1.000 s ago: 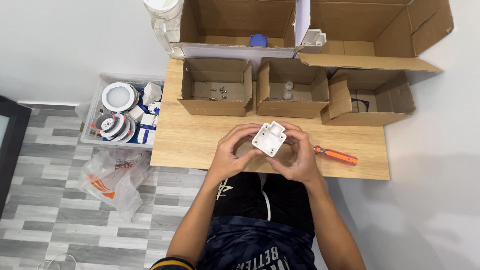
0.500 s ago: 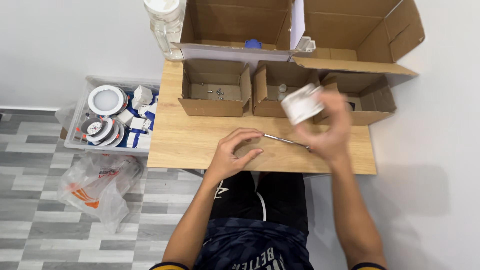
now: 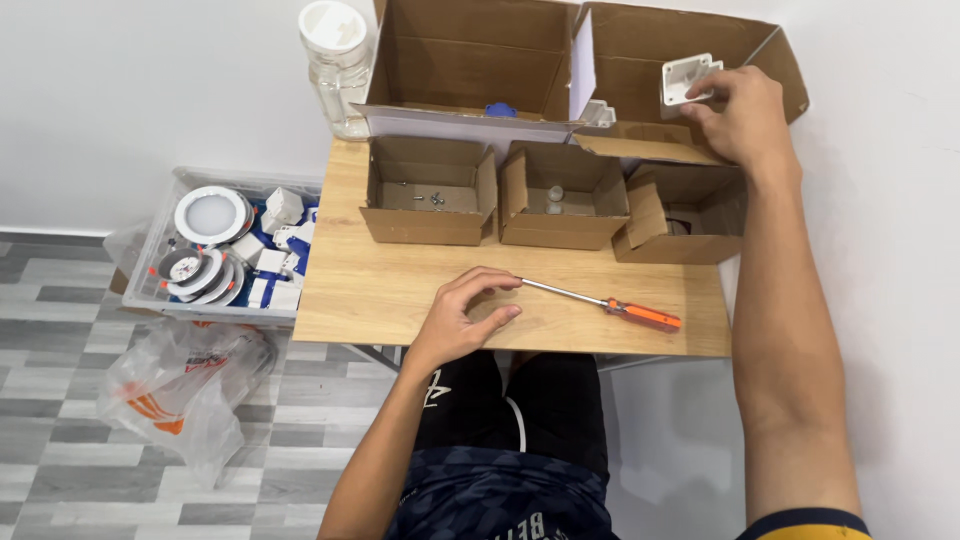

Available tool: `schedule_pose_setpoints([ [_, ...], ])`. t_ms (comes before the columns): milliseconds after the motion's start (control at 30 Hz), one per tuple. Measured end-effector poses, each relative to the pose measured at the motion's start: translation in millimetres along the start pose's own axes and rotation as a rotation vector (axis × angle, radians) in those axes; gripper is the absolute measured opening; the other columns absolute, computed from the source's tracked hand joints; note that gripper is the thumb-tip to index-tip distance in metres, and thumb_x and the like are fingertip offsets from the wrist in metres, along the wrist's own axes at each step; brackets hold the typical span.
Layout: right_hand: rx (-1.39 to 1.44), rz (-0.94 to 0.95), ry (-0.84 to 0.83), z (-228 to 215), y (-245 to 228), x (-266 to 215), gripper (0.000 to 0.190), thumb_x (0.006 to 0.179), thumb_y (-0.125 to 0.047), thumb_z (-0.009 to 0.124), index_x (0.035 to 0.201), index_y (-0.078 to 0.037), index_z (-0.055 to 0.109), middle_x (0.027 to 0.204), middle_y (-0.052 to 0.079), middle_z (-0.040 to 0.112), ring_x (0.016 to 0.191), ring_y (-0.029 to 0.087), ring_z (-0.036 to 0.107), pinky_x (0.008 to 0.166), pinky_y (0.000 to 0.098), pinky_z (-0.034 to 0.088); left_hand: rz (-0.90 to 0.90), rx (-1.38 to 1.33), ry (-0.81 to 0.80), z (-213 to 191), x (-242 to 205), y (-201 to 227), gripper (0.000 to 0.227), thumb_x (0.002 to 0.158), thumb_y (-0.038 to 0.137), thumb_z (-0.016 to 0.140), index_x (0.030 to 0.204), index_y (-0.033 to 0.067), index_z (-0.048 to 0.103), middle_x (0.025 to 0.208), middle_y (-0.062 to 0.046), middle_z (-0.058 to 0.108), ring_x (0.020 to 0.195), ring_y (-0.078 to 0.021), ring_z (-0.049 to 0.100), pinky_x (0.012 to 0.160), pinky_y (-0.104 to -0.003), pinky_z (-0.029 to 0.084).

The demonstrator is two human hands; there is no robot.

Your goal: The person assembles small electrical components on a wooden table. They use a screwdriver to tighten screws on a white and blue plastic housing, then attach a blue cover. The person repeats the process with another white housing, securing it with screws.

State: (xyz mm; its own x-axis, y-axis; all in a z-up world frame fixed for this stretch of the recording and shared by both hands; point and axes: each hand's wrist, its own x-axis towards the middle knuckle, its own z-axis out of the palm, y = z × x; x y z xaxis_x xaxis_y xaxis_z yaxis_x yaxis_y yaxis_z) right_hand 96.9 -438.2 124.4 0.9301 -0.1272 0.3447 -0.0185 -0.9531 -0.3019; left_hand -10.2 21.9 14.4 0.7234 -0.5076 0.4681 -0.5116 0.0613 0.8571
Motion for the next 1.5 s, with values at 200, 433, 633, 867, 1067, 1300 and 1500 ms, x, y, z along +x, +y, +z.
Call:
schedule_pose_setpoints([
  [200, 0.035, 0.005, 0.07, -4, 3, 4, 0.021, 0.107, 0.001, 0.079, 0.126, -0.007, 0.082, 0.125, 0.023, 0.067, 0.102, 0.033, 0.073, 0.098, 0.0457, 0.059, 0.007, 0.007, -0.013, 1, 2, -1, 0.028, 0.099, 0.021, 0.081, 0.125, 0.0102, 0.075, 0.123, -0.009, 0.077, 0.115, -0.0213, 0.073, 0.102, -0.033, 0.059],
  [433, 0.038, -0.272, 0.271, -21, -83, -56, 0.03, 0.109, 0.001, 0.08, 0.135, 0.008, 0.068, 0.13, 0.024, 0.066, 0.116, 0.039, 0.064, 0.101, 0.0489, 0.05, -0.012, 0.014, -0.018, 2, 3, -1, 0.028, 0.1, 0.023, 0.08, 0.124, 0.0106, 0.076, 0.122, -0.008, 0.078, 0.115, -0.0214, 0.074, 0.101, -0.033, 0.058],
  [633, 0.333, -0.42, 0.442, 22, -155, -142, 0.025, 0.104, 0.009, 0.079, 0.127, 0.006, 0.07, 0.129, 0.023, 0.071, 0.121, 0.038, 0.07, 0.109, 0.0452, 0.056, -0.014, -0.065, 0.028, 6, -2, -9, 0.023, 0.101, 0.02, 0.078, 0.121, 0.0094, 0.076, 0.119, -0.008, 0.078, 0.115, -0.0226, 0.075, 0.103, -0.035, 0.058],
  [867, 0.558, -0.431, 0.195, 110, -199, -232, 0.043, 0.084, -0.01, 0.092, 0.125, -0.01, 0.079, 0.126, 0.009, 0.08, 0.113, 0.03, 0.079, 0.097, 0.0399, 0.064, -0.155, -0.461, -0.078, 20, -66, -20, 0.024, 0.108, 0.027, 0.075, 0.127, 0.0124, 0.079, 0.113, -0.008, 0.081, 0.11, -0.019, 0.074, 0.097, -0.037, 0.06],
  [1067, 0.477, -0.446, 0.038, 125, -195, -257, 0.039, 0.098, -0.012, 0.081, 0.133, -0.001, 0.069, 0.13, 0.014, 0.075, 0.121, 0.027, 0.075, 0.115, 0.0369, 0.057, -0.576, -0.279, -0.77, -13, -127, -54, 0.053, 0.098, 0.048, 0.073, 0.135, 0.0108, 0.071, 0.127, -0.004, 0.079, 0.116, -0.014, 0.075, 0.1, -0.026, 0.059],
  [1300, 0.206, -0.496, 0.141, 126, -215, -252, 0.023, 0.099, -0.019, 0.084, 0.118, -0.007, 0.079, 0.117, 0.006, 0.081, 0.108, 0.023, 0.077, 0.095, 0.0362, 0.057, -1.033, -0.171, -0.684, -106, -172, -135, 0.046, 0.103, 0.06, 0.061, 0.119, 0.0191, 0.075, 0.111, 0.0, 0.082, 0.092, -0.0102, 0.079, 0.071, -0.018, 0.058],
  [1500, 0.124, -0.551, 0.224, 133, -214, -249, 0.015, 0.099, -0.017, 0.085, 0.11, -0.007, 0.081, 0.11, 0.006, 0.084, 0.102, 0.021, 0.079, 0.087, 0.0346, 0.056, -1.133, 0.214, -0.324, -252, -211, -271, 0.058, 0.086, 0.016, 0.06, 0.143, 0.0148, 0.067, 0.11, -0.005, 0.086, 0.087, -0.014, 0.081, 0.067, -0.029, 0.063],
])
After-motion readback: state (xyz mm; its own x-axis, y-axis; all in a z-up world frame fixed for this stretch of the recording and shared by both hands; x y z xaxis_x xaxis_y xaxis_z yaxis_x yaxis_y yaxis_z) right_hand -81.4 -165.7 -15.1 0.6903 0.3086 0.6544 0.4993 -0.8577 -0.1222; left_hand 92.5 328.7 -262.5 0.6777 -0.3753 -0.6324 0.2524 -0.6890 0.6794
